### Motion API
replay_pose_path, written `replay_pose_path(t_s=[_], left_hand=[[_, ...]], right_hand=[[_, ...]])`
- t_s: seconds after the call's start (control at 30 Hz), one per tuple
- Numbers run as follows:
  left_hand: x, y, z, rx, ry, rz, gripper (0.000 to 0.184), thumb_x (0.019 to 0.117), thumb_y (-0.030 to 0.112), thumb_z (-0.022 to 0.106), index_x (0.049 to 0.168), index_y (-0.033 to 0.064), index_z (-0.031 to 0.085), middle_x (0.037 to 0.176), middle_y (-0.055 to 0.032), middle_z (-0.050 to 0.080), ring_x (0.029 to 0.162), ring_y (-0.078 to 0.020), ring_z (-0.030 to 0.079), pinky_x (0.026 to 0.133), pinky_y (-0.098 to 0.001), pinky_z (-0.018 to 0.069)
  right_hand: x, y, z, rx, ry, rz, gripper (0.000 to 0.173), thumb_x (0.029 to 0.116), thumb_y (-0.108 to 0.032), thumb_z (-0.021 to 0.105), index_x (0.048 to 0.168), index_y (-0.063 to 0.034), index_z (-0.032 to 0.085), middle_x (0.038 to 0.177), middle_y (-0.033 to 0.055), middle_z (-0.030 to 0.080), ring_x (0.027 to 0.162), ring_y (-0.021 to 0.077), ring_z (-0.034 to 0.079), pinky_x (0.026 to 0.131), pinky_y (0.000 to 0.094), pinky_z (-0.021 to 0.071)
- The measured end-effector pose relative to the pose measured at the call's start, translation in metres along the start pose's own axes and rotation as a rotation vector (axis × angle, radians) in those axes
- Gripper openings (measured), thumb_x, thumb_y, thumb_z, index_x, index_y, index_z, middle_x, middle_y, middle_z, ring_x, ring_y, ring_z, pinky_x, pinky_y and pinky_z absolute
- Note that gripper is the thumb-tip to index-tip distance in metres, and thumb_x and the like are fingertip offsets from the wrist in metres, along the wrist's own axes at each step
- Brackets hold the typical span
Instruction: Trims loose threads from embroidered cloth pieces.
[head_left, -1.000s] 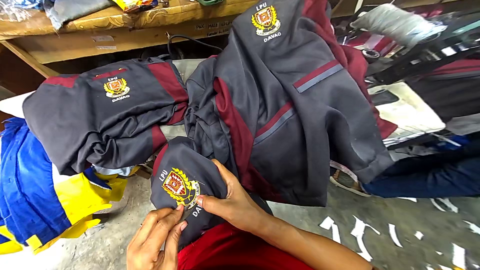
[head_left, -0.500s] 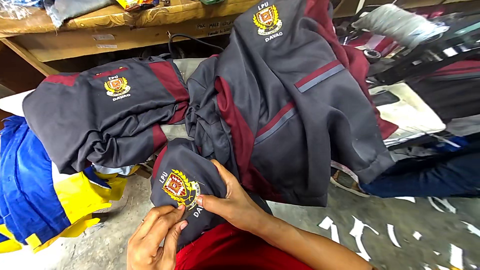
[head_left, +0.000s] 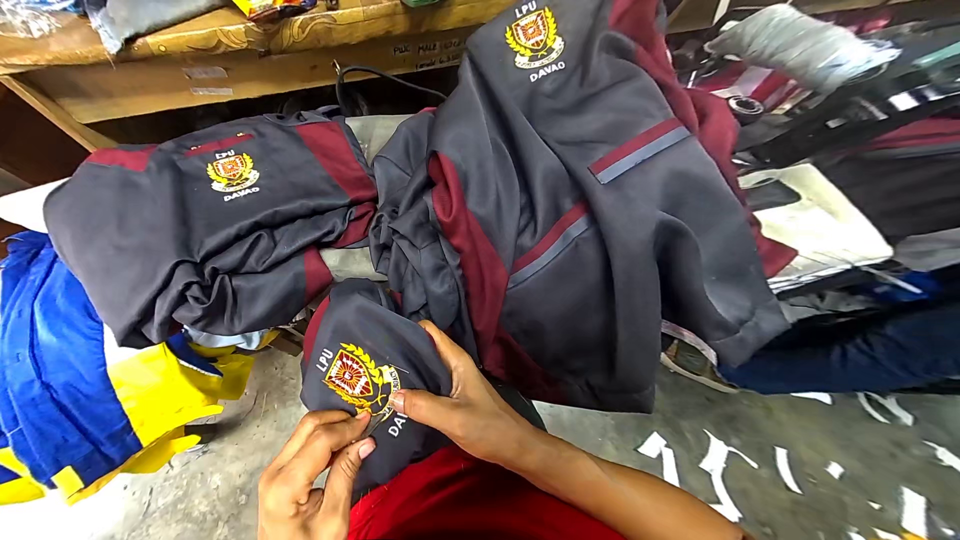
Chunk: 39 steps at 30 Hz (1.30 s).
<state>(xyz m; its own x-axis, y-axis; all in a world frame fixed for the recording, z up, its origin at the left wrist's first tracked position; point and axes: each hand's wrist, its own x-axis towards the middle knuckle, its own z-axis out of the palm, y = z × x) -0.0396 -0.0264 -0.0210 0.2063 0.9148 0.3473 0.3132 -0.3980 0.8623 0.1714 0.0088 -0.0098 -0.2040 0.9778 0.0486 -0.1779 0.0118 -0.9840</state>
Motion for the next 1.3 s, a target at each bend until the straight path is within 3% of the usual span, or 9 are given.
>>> replay_pose_path(t_s=[0.17, 0.5, 0.7, 1.03, 1.3], left_hand=[[-0.005, 0.005, 0.004, -0.034, 0.064, -0.060, 0.025, 0.0909, 0.010, 0.076, 0.115, 0.0034, 0.075, 0.108, -0.0047, 0.071, 0.096, -0.0084, 0.069, 0.082, -0.0206, 0.0605], [-0.011, 0.015, 0.008, 0.149, 0.068, -0.015, 0.023, 0.0906, 0.010, 0.076, 0.110, -0.0019, 0.075, 0.103, -0.0093, 0.070, 0.094, -0.0046, 0.068, 0.081, -0.0154, 0.0579], [-0.008, 0.013, 0.003, 0.309, 0.095, 0.053, 0.017, 0.0930, 0.013, 0.074, 0.107, 0.0038, 0.078, 0.101, -0.0077, 0.071, 0.094, -0.0039, 0.067, 0.080, -0.0136, 0.0552], [-0.007, 0.013, 0.001, 0.296, 0.064, 0.055, 0.016, 0.0932, 0.012, 0.074, 0.106, 0.0033, 0.078, 0.100, -0.0078, 0.071, 0.092, -0.0039, 0.067, 0.078, -0.0135, 0.0560], [-0.006, 0.009, 0.006, 0.313, 0.131, 0.081, 0.017, 0.0928, 0.011, 0.074, 0.105, 0.0011, 0.077, 0.099, -0.0090, 0.070, 0.093, -0.0037, 0.066, 0.081, -0.0124, 0.0544]], right_hand=[[-0.001, 0.002, 0.002, 0.088, 0.051, 0.027, 0.061, 0.0853, 0.002, 0.070, 0.140, 0.0052, 0.044, 0.127, 0.0100, 0.063, 0.116, 0.0107, 0.064, 0.101, 0.0270, 0.0550], [-0.003, 0.003, 0.004, 0.054, 0.073, -0.016, 0.059, 0.0843, 0.002, 0.071, 0.137, 0.0054, 0.046, 0.125, 0.0095, 0.064, 0.115, 0.0095, 0.064, 0.100, 0.0253, 0.0554], [-0.003, 0.002, 0.003, 0.067, 0.057, 0.019, 0.062, 0.0838, 0.001, 0.071, 0.140, 0.0047, 0.045, 0.127, 0.0094, 0.063, 0.116, 0.0097, 0.064, 0.100, 0.0258, 0.0550], [-0.003, 0.003, 0.003, 0.093, 0.057, 0.013, 0.062, 0.0837, 0.002, 0.071, 0.140, 0.0045, 0.045, 0.126, 0.0098, 0.064, 0.116, 0.0108, 0.064, 0.100, 0.0268, 0.0555], [-0.004, 0.001, 0.003, 0.065, 0.024, -0.010, 0.059, 0.0839, 0.002, 0.070, 0.138, 0.0054, 0.046, 0.125, 0.0092, 0.063, 0.115, 0.0090, 0.064, 0.100, 0.0253, 0.0547]])
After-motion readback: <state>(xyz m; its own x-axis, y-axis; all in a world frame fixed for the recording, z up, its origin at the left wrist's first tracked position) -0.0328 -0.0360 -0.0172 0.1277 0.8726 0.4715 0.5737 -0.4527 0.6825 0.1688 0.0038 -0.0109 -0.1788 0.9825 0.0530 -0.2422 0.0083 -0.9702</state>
